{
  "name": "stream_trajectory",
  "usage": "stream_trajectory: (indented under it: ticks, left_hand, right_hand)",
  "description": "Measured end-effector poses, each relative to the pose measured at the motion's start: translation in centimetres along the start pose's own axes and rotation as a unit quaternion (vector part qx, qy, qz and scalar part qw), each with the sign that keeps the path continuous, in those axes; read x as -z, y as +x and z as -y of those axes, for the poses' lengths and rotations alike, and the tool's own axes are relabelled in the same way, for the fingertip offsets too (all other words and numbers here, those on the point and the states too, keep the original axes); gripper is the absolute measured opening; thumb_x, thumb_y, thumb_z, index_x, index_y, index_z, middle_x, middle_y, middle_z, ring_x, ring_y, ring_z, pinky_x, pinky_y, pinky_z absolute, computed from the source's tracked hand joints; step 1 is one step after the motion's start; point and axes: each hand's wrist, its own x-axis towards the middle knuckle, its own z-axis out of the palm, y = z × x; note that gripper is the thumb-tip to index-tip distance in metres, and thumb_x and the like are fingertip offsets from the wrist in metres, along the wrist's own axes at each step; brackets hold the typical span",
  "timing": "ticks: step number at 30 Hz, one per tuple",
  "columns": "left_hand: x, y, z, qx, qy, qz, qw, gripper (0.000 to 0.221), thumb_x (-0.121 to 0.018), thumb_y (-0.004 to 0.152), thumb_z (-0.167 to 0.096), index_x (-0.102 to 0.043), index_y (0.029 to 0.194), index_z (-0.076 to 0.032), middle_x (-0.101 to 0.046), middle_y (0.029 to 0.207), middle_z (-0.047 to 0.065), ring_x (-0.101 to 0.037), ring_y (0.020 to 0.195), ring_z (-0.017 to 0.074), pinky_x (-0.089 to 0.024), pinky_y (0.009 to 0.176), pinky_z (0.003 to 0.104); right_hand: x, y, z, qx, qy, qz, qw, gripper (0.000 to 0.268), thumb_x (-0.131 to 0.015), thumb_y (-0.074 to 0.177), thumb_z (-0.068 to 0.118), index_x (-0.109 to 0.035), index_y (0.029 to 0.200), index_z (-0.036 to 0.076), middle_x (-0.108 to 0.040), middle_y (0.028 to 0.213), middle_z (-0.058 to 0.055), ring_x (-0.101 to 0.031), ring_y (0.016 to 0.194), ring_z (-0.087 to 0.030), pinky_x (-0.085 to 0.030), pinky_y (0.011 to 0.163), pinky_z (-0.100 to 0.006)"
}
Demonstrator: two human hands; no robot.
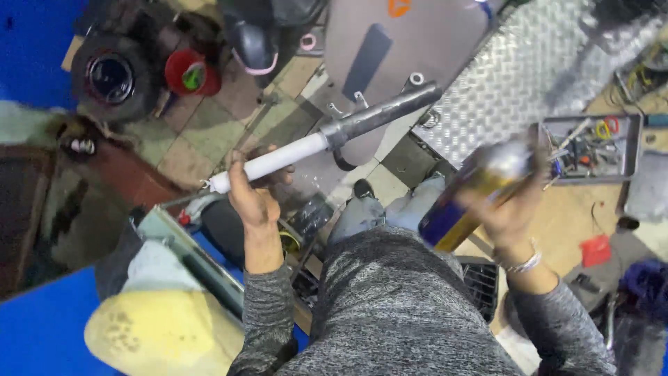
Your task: Spray painting a motorcycle fork leg in a workshop environment
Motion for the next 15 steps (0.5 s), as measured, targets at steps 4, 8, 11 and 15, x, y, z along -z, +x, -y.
stream_trajectory:
  ticks: [4, 8, 11, 15]
  left_hand:
    - [2.9, 0.0, -1.9, -0.014, 0.001, -0.099, 0.995, 0.045, -0.055, 0.092, -0.032, -0.073, 0.093, 0.009, -0.077, 0.092, 0.020, -0.067, 0.049, 0.0341, -0.056, 0.040, 0.034]
    - [3.7, -1.1, -3.5, -0.108, 0.000, -0.189, 0.976, 0.011, -0.065, 0.079, -0.011, -0.062, 0.088, -0.006, -0.073, 0.088, 0.020, -0.064, 0.060, 0.0275, -0.046, 0.044, 0.031]
    - [7.0, -0.4, -2.6, -0.181, 0.040, -0.183, 0.965, 0.010, -0.069, 0.082, -0.008, -0.061, 0.088, -0.007, -0.067, 0.087, 0.015, -0.066, 0.066, 0.0245, -0.050, 0.048, 0.030]
    - [10.4, -0.1, -3.0, -0.211, 0.037, -0.204, 0.955, 0.017, -0.066, 0.092, -0.010, -0.050, 0.090, -0.005, -0.064, 0.090, 0.019, -0.075, 0.061, 0.0375, -0.060, 0.047, 0.034]
  right_hand:
    - [-4.1, 2.1, -0.7, 0.055, 0.008, 0.044, 0.997, 0.087, -0.084, 0.077, 0.015, -0.033, 0.148, 0.017, -0.051, 0.123, -0.011, -0.060, 0.103, -0.026, -0.056, 0.095, -0.039]
    - [-7.3, -0.3, -4.2, -0.010, -0.003, 0.040, 0.999, 0.109, -0.093, 0.060, 0.017, -0.034, 0.151, 0.010, -0.057, 0.124, -0.023, -0.062, 0.106, -0.034, -0.053, 0.098, -0.048]
    - [-3.9, 2.1, -11.4, -0.013, -0.249, 0.059, 0.966, 0.098, -0.080, 0.073, 0.033, -0.029, 0.149, -0.002, -0.042, 0.140, -0.026, -0.048, 0.129, -0.040, -0.040, 0.116, -0.049]
    - [-7.5, 7.2, -14.6, -0.155, -0.272, 0.081, 0.946, 0.040, -0.034, 0.116, 0.038, -0.041, 0.141, 0.008, -0.061, 0.113, -0.013, -0.058, 0.097, -0.023, -0.050, 0.091, -0.041]
